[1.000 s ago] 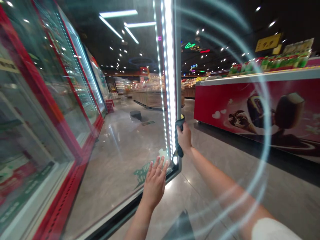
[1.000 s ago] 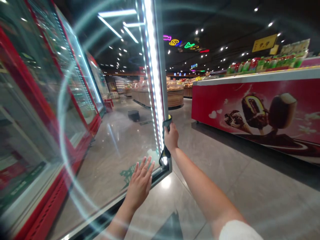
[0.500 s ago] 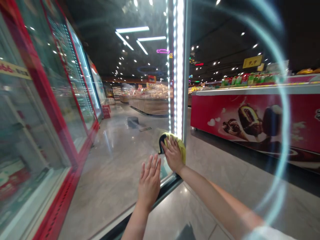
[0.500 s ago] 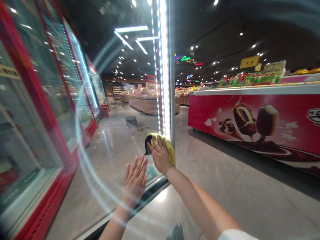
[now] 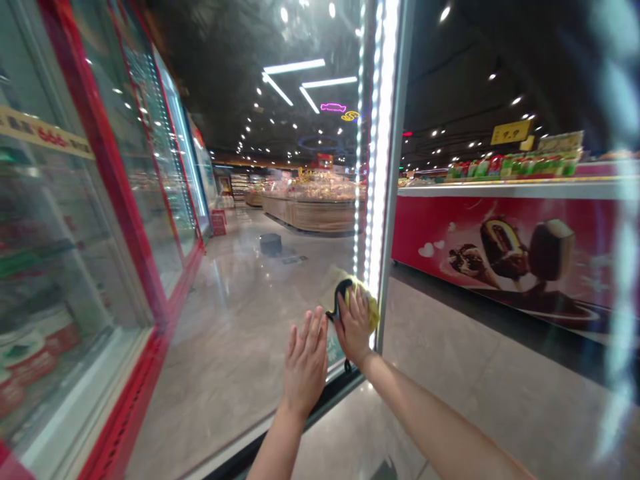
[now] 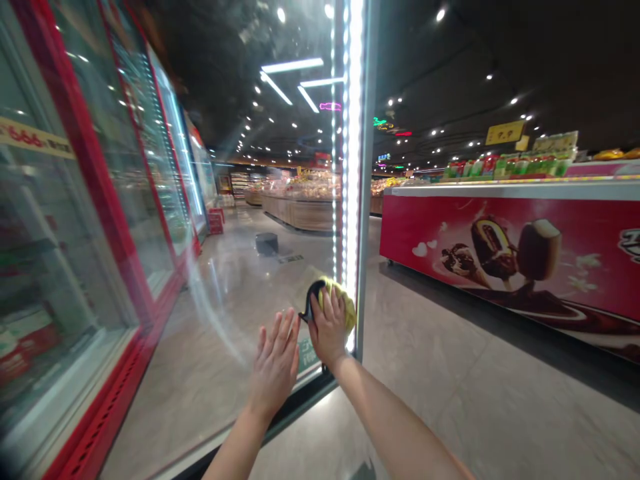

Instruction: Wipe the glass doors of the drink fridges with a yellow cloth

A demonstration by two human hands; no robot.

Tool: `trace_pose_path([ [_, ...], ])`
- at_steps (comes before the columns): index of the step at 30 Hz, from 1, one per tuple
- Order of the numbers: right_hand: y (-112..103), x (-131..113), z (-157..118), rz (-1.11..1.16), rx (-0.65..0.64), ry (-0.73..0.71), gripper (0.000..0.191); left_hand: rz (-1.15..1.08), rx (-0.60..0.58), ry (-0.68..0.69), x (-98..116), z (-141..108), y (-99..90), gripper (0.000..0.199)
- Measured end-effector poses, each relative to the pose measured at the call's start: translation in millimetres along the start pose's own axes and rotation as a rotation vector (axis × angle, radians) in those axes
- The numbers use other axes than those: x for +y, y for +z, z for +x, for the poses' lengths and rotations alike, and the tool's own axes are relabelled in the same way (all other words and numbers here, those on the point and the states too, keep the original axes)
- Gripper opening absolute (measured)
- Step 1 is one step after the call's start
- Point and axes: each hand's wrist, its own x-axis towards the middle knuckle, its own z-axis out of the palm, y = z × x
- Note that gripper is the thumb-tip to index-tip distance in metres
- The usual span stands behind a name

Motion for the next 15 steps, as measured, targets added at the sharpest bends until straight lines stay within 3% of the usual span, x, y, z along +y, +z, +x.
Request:
trace_pose_path([
  [2,8,5,-47,-0.006,-0.095,-0.068,0.066,-0.008,0.002,-0.006,2,1,-1.5,0.076],
  [4,5,10,-51,0.007,-0.152,-0.081,0.067,-0.013,0.008,-0.012,3,3,-2.8,0.077],
  [6,-10,12,-10,0.011,-0.126,-0.008,0.065,-0.021,0.021,-0.014,5,3,-3.6,0.077],
  [9,-37,8,88,0.04,0.026,0.072,0.059,-0.053,0.044,-0.007,4,3,-5.0,0.078],
  [11,-45,3,134,0.053,0.116,0.086,0.058,-0.074,0.048,0.008,2,2,-6.4,0.078],
  [13,-43,-3,142,0.037,0.17,0.091,0.058,-0.082,0.047,0.031,-1,1,-8.0,0.079],
  [15,-34,-8,110,0.016,0.149,0.065,0.057,-0.08,0.053,0.048,-4,0,-9.2,0.079],
])
